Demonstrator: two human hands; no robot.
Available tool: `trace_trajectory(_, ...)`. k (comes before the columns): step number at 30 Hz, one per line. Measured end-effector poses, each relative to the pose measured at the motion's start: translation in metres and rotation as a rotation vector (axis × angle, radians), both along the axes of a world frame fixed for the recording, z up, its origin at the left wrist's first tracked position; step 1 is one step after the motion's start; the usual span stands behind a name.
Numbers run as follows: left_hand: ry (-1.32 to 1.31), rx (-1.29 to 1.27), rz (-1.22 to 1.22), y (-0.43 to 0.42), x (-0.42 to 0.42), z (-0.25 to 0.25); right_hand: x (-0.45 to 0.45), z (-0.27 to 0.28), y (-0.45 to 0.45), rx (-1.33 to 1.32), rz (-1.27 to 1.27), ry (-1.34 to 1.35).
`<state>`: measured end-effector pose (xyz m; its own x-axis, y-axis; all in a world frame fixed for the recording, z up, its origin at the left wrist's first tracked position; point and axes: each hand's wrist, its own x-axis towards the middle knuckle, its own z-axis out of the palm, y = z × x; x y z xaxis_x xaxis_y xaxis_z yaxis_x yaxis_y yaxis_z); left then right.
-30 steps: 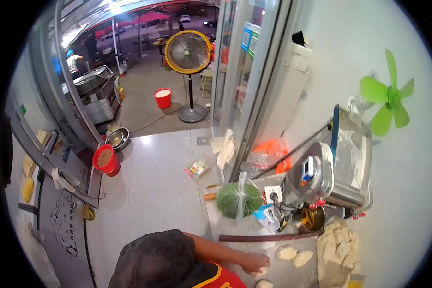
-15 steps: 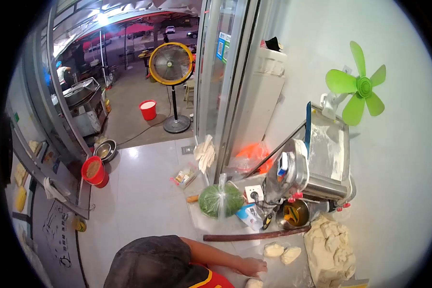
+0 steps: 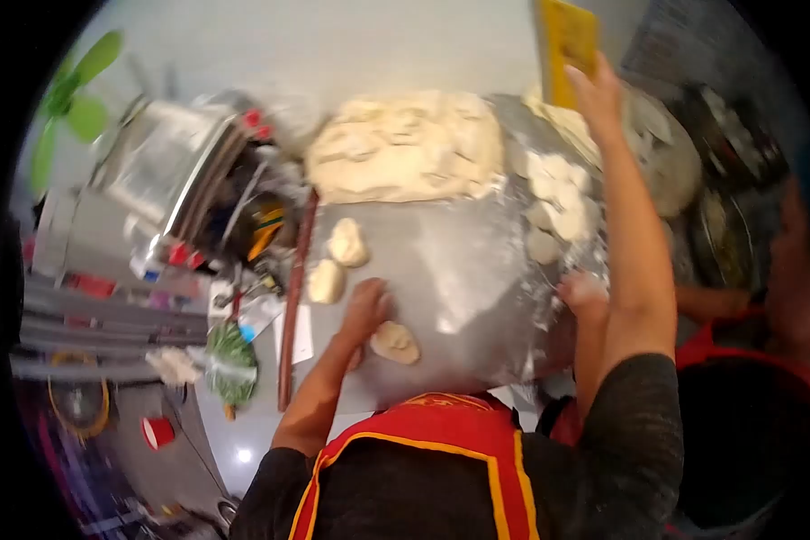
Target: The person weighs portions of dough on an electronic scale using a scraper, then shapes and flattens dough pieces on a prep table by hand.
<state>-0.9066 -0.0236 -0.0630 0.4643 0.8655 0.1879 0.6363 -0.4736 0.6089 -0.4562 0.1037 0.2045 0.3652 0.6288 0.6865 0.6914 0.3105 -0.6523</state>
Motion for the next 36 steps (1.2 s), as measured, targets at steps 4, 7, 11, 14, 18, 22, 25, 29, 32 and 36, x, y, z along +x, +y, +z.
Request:
trace_trajectory(4,0.16,-0.003,0.002,0.01,0.014,0.017,0.035,-0.038,0.004,-0.298,-0.22,-0.268)
trace_trajectory(7,0.152,0.041,-0.037,0.018,0.02,0.005,0.063,-0.084,0.009,-0.503,-0.273,-0.36)
trace_trajectory(11,0.161,0.014,-0.181,0.035,0.033,0.005,0.088,-0.143,0.02,-0.678,-0.267,-0.495)
trace_trajectory(14,0.209,0.059,-0.244,0.053,0.05,0.009,0.096,-0.183,0.033,-0.701,-0.267,-0.544)
trace_trajectory(18,0.328,0.014,-0.208,0.065,0.072,0.013,0.1,-0.209,0.059,-0.827,-0.314,-0.644)
trace_trajectory(22,0.349,-0.011,-0.174,0.067,0.072,0.003,0.105,-0.239,0.098,-0.906,-0.295,-0.811)
trace_trajectory(25,0.407,-0.02,-0.171,0.069,0.071,-0.003,0.107,-0.264,0.123,-0.832,-0.333,-0.792)
trace_trajectory(29,0.457,-0.032,-0.157,0.073,0.071,-0.005,0.144,-0.272,0.163,-0.855,-0.354,-0.785)
trace_trajectory(32,0.474,-0.032,-0.158,0.071,0.069,-0.007,0.162,-0.275,0.181,-0.82,-0.392,-0.77)
trace_trajectory(36,0.433,-0.035,-0.161,0.07,0.068,-0.009,0.146,-0.249,0.163,-0.825,-0.323,-0.756)
